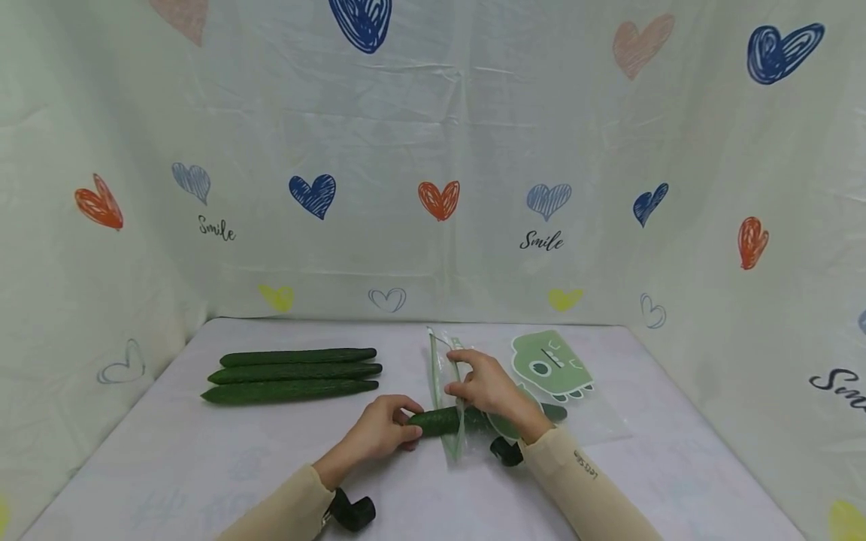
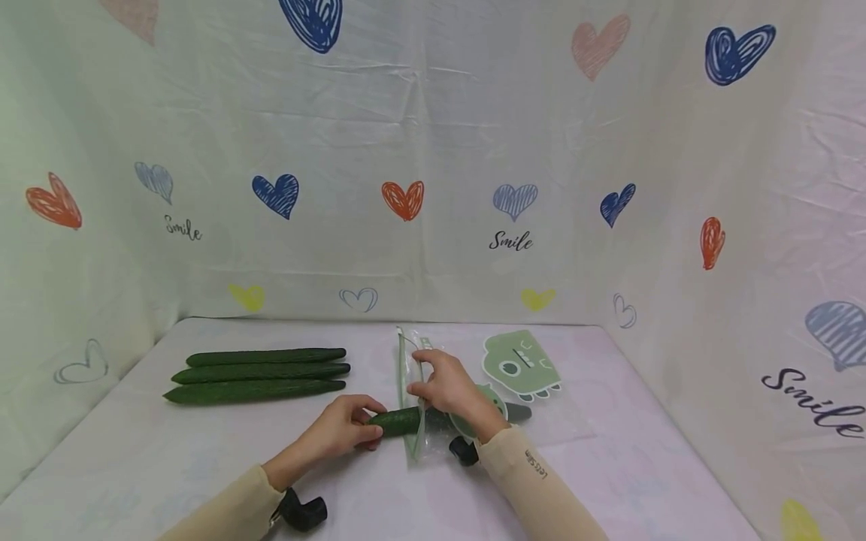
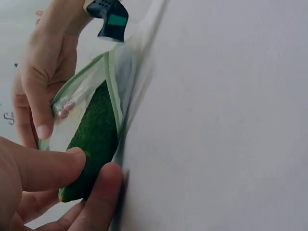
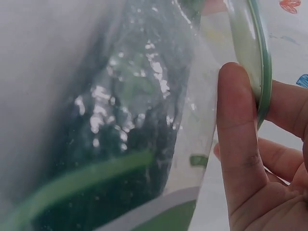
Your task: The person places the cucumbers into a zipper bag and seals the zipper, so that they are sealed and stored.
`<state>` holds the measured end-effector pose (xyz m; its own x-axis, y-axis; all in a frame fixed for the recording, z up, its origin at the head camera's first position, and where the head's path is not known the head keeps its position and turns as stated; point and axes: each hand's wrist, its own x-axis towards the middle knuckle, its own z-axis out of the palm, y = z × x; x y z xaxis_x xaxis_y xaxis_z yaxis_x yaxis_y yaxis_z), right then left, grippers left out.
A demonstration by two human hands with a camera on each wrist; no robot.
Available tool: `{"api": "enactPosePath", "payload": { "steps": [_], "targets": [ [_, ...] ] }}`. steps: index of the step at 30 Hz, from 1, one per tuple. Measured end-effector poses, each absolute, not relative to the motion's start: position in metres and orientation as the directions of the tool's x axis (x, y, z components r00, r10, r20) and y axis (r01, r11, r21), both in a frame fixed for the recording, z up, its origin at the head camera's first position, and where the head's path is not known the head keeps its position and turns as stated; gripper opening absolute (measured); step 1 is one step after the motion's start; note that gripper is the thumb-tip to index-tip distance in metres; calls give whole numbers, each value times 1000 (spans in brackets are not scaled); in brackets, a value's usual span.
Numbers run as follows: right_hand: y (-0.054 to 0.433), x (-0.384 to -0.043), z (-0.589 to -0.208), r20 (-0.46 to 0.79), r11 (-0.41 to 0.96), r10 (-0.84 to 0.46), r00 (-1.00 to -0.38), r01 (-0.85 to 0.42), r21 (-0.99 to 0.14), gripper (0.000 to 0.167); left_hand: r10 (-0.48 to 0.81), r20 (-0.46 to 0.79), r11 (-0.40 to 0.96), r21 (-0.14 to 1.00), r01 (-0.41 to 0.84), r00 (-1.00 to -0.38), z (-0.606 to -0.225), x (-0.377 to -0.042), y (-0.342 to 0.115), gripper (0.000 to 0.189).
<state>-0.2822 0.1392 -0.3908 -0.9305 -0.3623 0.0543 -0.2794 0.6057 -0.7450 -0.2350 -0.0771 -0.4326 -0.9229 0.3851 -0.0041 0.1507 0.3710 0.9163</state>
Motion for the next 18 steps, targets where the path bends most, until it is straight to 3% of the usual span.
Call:
{"api": "enactPosePath", "payload": {
  "steps": [18],
  "targets": [
    [141,-283,-391,79,593,-366,-927,-297,-748,59,225,4,140,990,36,-974,-439,-232,-66,25]
  ]
}}
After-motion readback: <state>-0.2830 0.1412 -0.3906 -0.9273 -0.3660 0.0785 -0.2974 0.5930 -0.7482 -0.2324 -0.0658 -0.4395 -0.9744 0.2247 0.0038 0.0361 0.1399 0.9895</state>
